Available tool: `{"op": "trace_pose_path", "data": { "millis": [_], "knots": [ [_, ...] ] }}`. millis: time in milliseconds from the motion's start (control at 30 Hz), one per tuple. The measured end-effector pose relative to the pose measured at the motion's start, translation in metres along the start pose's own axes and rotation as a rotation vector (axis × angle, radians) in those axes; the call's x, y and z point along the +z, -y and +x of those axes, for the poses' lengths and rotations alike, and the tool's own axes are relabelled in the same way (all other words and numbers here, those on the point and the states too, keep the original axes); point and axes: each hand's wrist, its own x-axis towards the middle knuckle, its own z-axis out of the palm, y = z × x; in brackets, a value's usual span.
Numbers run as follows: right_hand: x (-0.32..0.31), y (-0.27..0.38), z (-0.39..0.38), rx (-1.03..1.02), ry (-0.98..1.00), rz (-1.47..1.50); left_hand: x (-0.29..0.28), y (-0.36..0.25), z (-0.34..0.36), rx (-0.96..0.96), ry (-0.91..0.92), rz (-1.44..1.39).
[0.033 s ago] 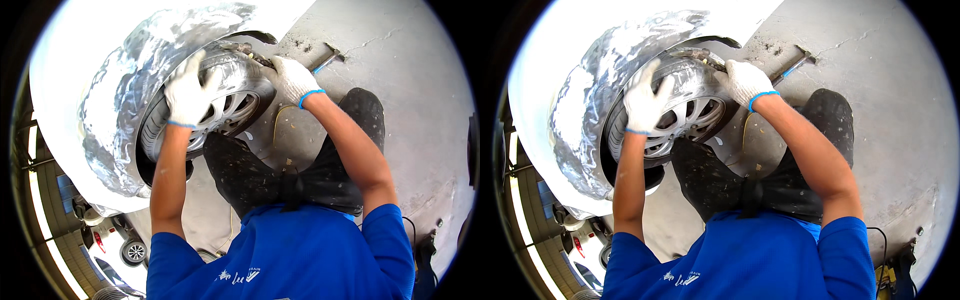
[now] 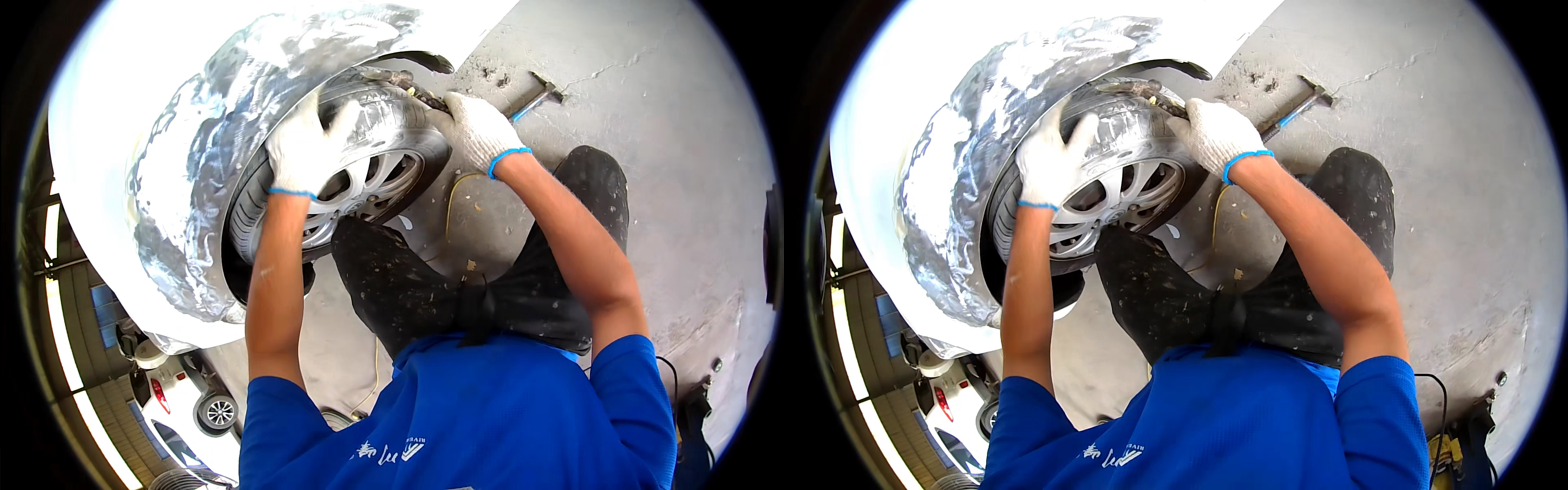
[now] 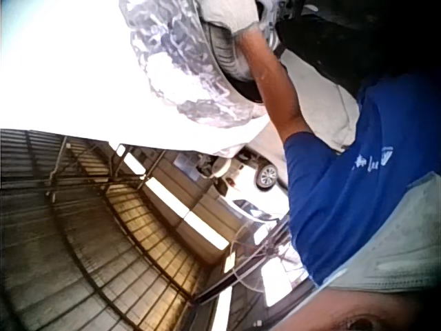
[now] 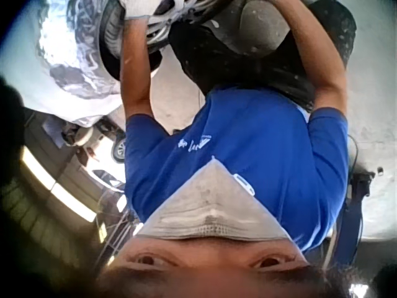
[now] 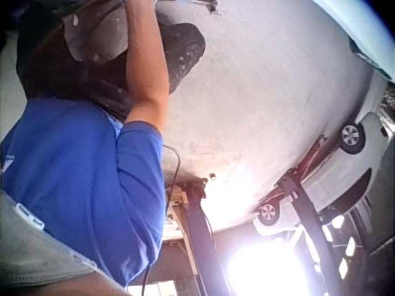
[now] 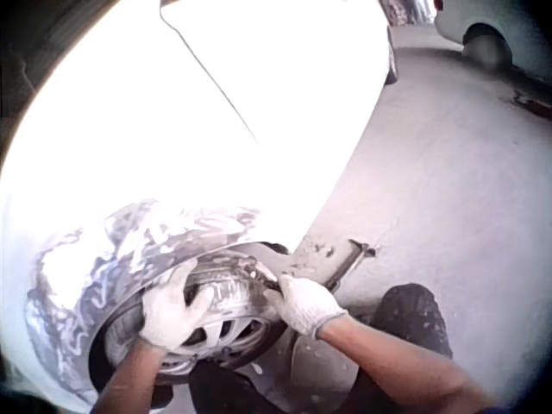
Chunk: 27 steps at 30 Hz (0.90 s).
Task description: The person uses a hammer to tap and adjust the wheel arch area of a white car, then uses a power sander to smooth the surface. The person repeatedly taps the area and sands it to refine the shape.
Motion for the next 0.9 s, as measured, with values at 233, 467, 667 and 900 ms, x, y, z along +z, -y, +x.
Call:
{"op": "trace_pose_path", "data": {
  "millis": [233, 467, 667, 900],
  "knots": [
    [0.009, 0.02, -0.004, 0.018, -0.002, -0.007, 0.006, 0.076, 0.055, 0.077, 0.431, -0.719],
    [-0.003, 0.03, -0.004, 0.043, 0.095, -0.023, 0.025, 0.13, 0.057, -0.727, 0.576, -2.958],
    [-0.03, 0.056, -0.003, -0.09, 0.221, -0.189, 0.01, 0.076, 0.054, -0.761, 0.133, -2.559],
    [-0.027, 0.038, 0.028, -0.117, 0.25, -0.202, 0.022, 0.099, 0.061, 0.094, 0.481, -1.631]
  ]
}}
